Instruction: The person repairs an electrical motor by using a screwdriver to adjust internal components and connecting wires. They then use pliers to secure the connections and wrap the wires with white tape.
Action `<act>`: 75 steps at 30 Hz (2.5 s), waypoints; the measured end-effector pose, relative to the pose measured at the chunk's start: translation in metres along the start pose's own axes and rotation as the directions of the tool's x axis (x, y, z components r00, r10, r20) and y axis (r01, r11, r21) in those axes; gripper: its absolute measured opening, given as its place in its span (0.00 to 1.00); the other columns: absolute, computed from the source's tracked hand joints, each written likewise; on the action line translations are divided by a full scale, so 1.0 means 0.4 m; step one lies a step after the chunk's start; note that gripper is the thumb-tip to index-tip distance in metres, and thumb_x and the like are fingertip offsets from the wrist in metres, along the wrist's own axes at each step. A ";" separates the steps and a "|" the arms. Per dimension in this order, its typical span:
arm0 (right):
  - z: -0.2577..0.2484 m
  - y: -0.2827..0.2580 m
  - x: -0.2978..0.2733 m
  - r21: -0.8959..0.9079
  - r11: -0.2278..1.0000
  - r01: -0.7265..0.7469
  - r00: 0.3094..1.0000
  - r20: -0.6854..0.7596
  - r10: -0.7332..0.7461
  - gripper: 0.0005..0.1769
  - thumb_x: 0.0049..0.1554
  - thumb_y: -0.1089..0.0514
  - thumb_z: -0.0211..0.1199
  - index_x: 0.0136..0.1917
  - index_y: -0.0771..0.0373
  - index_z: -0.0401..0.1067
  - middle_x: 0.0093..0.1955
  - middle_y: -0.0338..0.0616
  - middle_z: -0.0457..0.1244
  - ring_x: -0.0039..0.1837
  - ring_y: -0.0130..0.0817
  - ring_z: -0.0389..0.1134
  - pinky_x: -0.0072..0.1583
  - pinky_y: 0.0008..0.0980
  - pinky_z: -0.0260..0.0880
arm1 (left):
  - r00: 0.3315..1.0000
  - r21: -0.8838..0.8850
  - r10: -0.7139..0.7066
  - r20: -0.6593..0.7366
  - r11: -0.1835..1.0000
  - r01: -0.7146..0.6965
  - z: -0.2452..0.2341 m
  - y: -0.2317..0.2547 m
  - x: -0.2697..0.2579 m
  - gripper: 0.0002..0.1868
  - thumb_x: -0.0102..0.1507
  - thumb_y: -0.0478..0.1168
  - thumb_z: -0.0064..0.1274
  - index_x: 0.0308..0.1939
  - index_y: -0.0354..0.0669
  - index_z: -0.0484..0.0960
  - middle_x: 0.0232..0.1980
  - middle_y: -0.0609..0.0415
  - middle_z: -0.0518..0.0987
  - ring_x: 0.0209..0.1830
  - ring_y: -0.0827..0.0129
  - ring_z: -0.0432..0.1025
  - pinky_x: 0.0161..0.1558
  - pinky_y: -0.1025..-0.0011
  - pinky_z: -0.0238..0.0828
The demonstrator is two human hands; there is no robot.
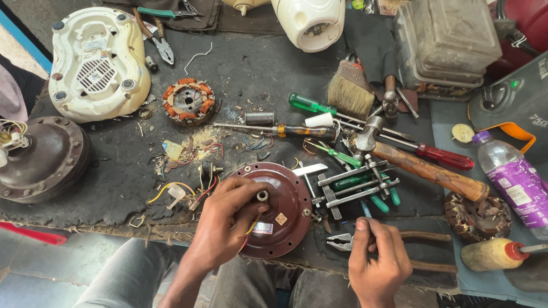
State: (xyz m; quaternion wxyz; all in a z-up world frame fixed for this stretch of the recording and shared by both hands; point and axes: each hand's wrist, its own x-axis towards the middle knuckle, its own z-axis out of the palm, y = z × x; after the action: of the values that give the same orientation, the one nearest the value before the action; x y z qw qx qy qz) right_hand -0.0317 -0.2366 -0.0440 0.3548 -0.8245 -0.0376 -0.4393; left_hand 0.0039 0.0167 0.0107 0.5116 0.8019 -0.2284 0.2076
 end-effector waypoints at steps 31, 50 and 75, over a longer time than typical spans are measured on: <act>0.003 -0.001 0.003 -0.021 0.999 0.039 0.999 0.004 -0.039 0.04 0.61 0.63 0.67 0.48 0.68 0.77 0.41 0.43 0.68 0.37 0.26 0.65 0.38 0.25 0.62 | 0.983 0.568 0.170 0.072 0.803 -0.181 -0.057 0.041 0.047 0.22 0.49 0.54 0.68 0.42 0.49 0.86 0.58 0.43 0.72 0.60 0.45 0.68 0.56 0.51 0.64; -0.002 -0.006 0.001 -0.061 0.992 0.111 0.994 0.016 -0.110 0.04 0.60 0.65 0.66 0.48 0.68 0.75 0.44 0.46 0.68 0.44 0.40 0.71 0.45 0.35 0.69 | 0.987 0.367 0.162 0.021 0.916 -0.159 -0.159 0.059 0.084 0.09 0.51 0.35 0.69 0.35 0.44 0.88 0.34 0.56 0.84 0.33 0.66 0.77 0.39 0.69 0.71; 0.006 -0.007 0.003 -0.091 0.992 0.091 0.996 0.010 -0.090 0.05 0.58 0.66 0.67 0.48 0.68 0.75 0.43 0.46 0.68 0.44 0.40 0.71 0.46 0.36 0.70 | 0.930 0.066 -0.178 -0.321 0.975 0.210 0.085 0.054 0.005 0.14 0.56 0.32 0.68 0.45 0.40 0.84 0.40 0.54 0.77 0.32 0.75 0.73 0.32 0.76 0.72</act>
State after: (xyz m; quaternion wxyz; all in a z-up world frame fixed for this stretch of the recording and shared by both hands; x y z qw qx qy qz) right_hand -0.0302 -0.2335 -0.0423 0.2963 -0.8384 -0.0559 -0.4540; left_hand -0.0036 -0.0226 0.0143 0.5188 0.8019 -0.0533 0.2916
